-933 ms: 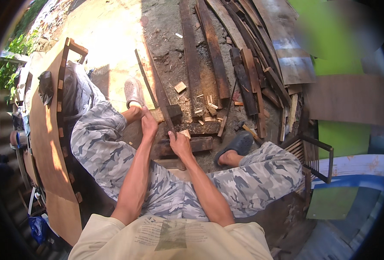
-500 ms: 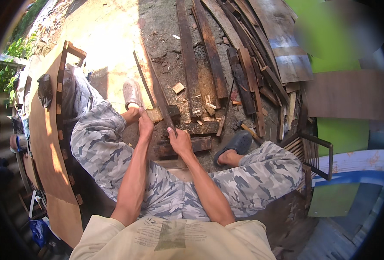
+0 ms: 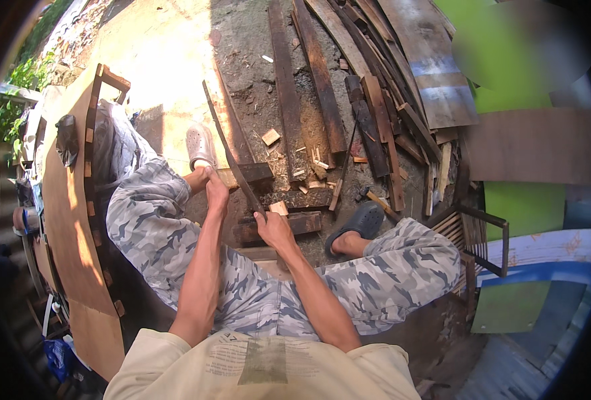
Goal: The person sits on the ground and uses a machete to shave and shape a small block of wood. They repeatedly hold the wood in one hand and strike or scrape it with the machete in the other, producing wood shavings.
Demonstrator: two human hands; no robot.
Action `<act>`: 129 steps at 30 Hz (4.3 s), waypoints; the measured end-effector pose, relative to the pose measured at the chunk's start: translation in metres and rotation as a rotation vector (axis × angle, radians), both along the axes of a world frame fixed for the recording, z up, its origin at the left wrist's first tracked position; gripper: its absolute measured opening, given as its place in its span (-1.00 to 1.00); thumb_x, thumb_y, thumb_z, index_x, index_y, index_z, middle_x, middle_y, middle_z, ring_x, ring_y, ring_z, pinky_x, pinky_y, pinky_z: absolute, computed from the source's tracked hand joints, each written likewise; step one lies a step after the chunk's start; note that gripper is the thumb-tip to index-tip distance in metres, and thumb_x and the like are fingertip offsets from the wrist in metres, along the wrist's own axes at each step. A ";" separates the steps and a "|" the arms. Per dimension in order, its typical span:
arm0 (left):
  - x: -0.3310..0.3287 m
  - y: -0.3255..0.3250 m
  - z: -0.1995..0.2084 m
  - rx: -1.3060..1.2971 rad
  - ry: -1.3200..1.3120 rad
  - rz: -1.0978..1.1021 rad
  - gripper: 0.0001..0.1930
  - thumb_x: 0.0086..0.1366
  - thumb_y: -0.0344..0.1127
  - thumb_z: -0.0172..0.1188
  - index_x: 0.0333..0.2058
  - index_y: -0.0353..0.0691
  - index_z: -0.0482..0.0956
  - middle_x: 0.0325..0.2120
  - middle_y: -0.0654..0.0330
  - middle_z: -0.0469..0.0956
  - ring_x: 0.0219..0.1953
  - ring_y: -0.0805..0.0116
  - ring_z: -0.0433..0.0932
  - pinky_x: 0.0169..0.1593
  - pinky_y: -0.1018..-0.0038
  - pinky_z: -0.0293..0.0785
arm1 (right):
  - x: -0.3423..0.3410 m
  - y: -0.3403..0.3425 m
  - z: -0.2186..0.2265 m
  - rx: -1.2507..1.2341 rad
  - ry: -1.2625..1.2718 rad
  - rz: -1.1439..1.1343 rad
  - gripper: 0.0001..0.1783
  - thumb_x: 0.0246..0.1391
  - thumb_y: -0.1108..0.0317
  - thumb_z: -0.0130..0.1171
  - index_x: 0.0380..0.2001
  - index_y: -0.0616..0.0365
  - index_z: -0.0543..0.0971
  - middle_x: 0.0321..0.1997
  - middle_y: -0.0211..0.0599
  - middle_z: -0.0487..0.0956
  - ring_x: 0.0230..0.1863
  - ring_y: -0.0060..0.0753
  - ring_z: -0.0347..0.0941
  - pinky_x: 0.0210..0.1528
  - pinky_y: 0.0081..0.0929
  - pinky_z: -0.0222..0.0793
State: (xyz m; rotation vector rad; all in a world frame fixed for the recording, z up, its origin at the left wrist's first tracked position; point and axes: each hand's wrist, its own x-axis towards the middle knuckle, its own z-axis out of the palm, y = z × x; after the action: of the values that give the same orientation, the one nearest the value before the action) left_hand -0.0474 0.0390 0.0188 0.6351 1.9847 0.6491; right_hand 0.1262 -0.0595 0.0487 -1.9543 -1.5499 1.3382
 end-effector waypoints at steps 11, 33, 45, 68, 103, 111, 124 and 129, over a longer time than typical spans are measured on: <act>0.002 0.006 -0.004 0.071 0.119 -0.030 0.08 0.52 0.39 -0.60 0.11 -0.78 0.42 0.10 -0.61 0.42 0.33 -0.41 0.32 0.35 0.04 0.21 | 0.011 -0.008 0.024 -0.072 0.098 -0.133 -0.45 0.37 -0.08 0.10 -0.33 0.27 0.68 -0.60 0.06 0.59 -0.42 0.06 0.64 -0.29 -0.11 0.48; 0.018 0.019 0.013 -0.039 0.091 -0.118 0.05 0.52 0.39 -0.55 0.20 -0.74 0.37 0.19 -0.49 0.43 0.38 -0.23 0.32 0.36 0.11 0.21 | 0.017 -0.011 0.020 -0.200 -0.042 -0.001 -0.43 0.35 -0.04 0.09 -0.33 0.35 0.68 -0.40 0.37 0.62 -0.18 0.47 0.59 -0.04 0.19 0.47; 0.007 0.006 -0.019 0.026 0.041 -0.054 0.12 0.47 0.46 -0.65 0.13 -0.72 0.43 0.10 -0.53 0.46 0.34 -0.28 0.35 0.35 0.09 0.20 | 0.011 -0.026 0.078 0.160 -0.050 0.155 -0.28 0.32 0.33 0.10 0.50 0.02 0.20 -0.09 0.16 0.58 -0.14 0.37 0.56 -0.09 0.10 0.51; 0.027 0.014 -0.002 0.031 0.018 -0.091 0.16 0.44 0.49 -0.66 0.09 -0.70 0.50 0.08 -0.54 0.48 0.30 -0.38 0.37 0.35 0.03 0.21 | 0.038 -0.006 0.067 0.261 0.146 -0.179 -0.36 0.41 0.30 0.03 0.51 -0.26 0.26 0.01 0.04 0.65 -0.20 -0.16 0.68 -0.23 -0.30 0.60; 0.046 0.018 0.027 0.044 0.026 -0.182 0.16 0.47 0.44 -0.69 -0.04 -0.74 0.56 -0.02 -0.57 0.53 0.23 -0.43 0.43 0.32 -0.03 0.25 | 0.027 -0.025 0.055 0.101 -0.272 0.184 -0.25 0.31 0.33 0.14 0.52 -0.32 0.22 -0.37 0.10 0.59 -0.32 0.27 0.58 -0.19 0.11 0.50; 0.054 0.022 0.023 -0.002 0.020 -0.233 0.14 0.47 0.44 -0.67 0.02 -0.70 0.55 0.04 -0.54 0.51 0.26 -0.42 0.39 0.33 -0.05 0.23 | 0.028 -0.030 0.059 0.457 -0.078 -0.056 -0.28 0.36 0.25 0.08 0.53 -0.40 0.17 -0.31 0.09 0.59 -0.35 0.30 0.58 -0.27 0.13 0.53; 0.050 0.023 0.022 0.068 0.024 -0.178 0.12 0.48 0.45 -0.61 -0.04 -0.70 0.57 -0.04 -0.55 0.55 0.21 -0.39 0.47 0.27 -0.01 0.29 | 0.019 -0.042 0.059 0.373 -0.137 -0.011 -0.30 0.36 0.26 0.10 0.51 -0.38 0.22 -0.42 -0.03 0.53 -0.43 0.22 0.56 -0.39 0.08 0.51; 0.031 0.033 -0.007 0.038 -0.013 -0.143 0.10 0.48 0.45 -0.61 0.20 -0.67 0.41 0.13 -0.50 0.47 0.33 -0.31 0.37 0.36 0.08 0.23 | 0.026 -0.032 0.039 0.212 -0.350 0.171 -0.26 0.37 0.27 0.10 0.53 -0.44 0.15 -0.38 -0.07 0.51 -0.46 0.16 0.57 -0.44 0.01 0.52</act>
State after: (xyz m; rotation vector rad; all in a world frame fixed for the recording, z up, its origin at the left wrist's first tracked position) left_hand -0.0160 0.0719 0.0115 0.7865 1.8987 0.6033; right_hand 0.1520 -0.0916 0.0875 -2.0353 -1.9672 0.8728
